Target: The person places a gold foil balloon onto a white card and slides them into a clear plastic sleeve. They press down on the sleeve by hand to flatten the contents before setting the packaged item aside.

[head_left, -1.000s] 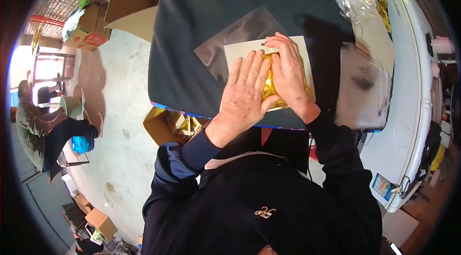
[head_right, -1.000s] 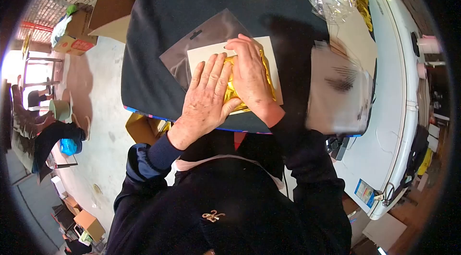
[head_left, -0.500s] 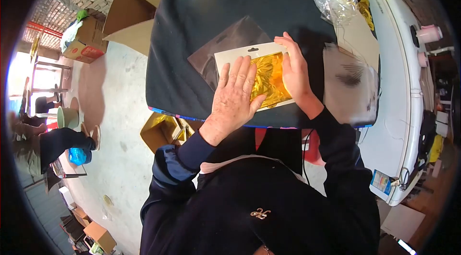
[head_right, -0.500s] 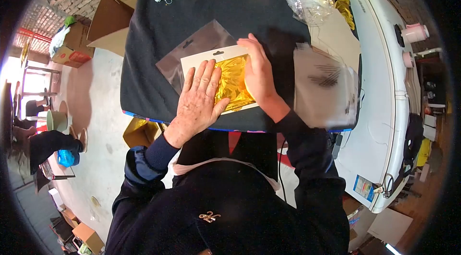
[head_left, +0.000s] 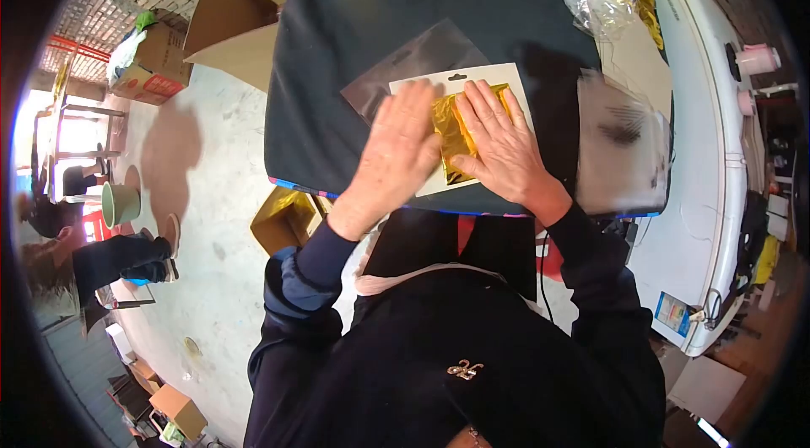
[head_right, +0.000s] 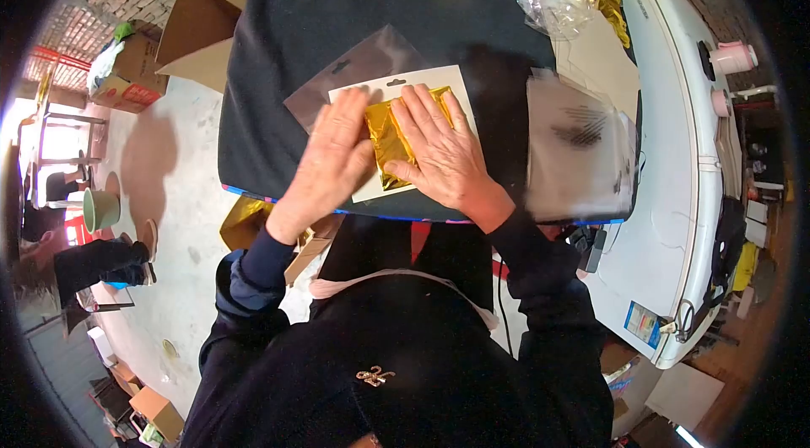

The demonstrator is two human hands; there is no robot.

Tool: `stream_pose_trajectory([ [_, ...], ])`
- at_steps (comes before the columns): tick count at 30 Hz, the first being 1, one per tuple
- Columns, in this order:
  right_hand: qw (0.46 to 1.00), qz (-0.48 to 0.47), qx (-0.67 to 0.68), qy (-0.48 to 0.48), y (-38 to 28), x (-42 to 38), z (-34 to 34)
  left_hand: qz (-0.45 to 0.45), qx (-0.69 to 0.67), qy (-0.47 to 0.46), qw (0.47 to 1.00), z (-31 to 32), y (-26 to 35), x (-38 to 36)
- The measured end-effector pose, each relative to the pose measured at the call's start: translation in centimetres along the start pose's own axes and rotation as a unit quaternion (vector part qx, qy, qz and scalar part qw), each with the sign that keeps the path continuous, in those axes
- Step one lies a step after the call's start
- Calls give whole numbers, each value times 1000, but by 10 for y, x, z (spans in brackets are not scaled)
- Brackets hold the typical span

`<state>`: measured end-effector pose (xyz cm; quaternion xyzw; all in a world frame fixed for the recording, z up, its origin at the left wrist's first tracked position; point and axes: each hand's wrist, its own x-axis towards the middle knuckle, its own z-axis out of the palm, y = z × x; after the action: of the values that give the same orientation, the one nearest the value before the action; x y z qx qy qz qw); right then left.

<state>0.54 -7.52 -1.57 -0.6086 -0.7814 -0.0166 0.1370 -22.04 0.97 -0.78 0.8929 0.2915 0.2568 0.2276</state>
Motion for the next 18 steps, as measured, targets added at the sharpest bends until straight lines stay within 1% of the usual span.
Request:
stream_pose_trajectory([
  [1,1000,4,5,-3,-1,0,-2,-21,-9,2,1000,-9,-5,-1],
  [3,1000,7,6,-2,-3,0,-3,-35,31,12,999,-17,-14,-3],
  [5,1000,7,5,1,-4,2,-3,-15,44,4,999,-24,-15,-7],
  [8,1000,7,3,1,-4,1,-4,26,46,-19,998,-17,-12,-13],
  [12,1000,6,11,1,-5,2,-6,41,86,-20,995,-6,-11,-18],
  [15,1000,2,16,2,-4,2,-6,33,90,-26,995,-5,-10,-20],
  [18,1000,-4,18,-2,-3,2,-6,50,118,-38,991,-7,-3,-22],
])
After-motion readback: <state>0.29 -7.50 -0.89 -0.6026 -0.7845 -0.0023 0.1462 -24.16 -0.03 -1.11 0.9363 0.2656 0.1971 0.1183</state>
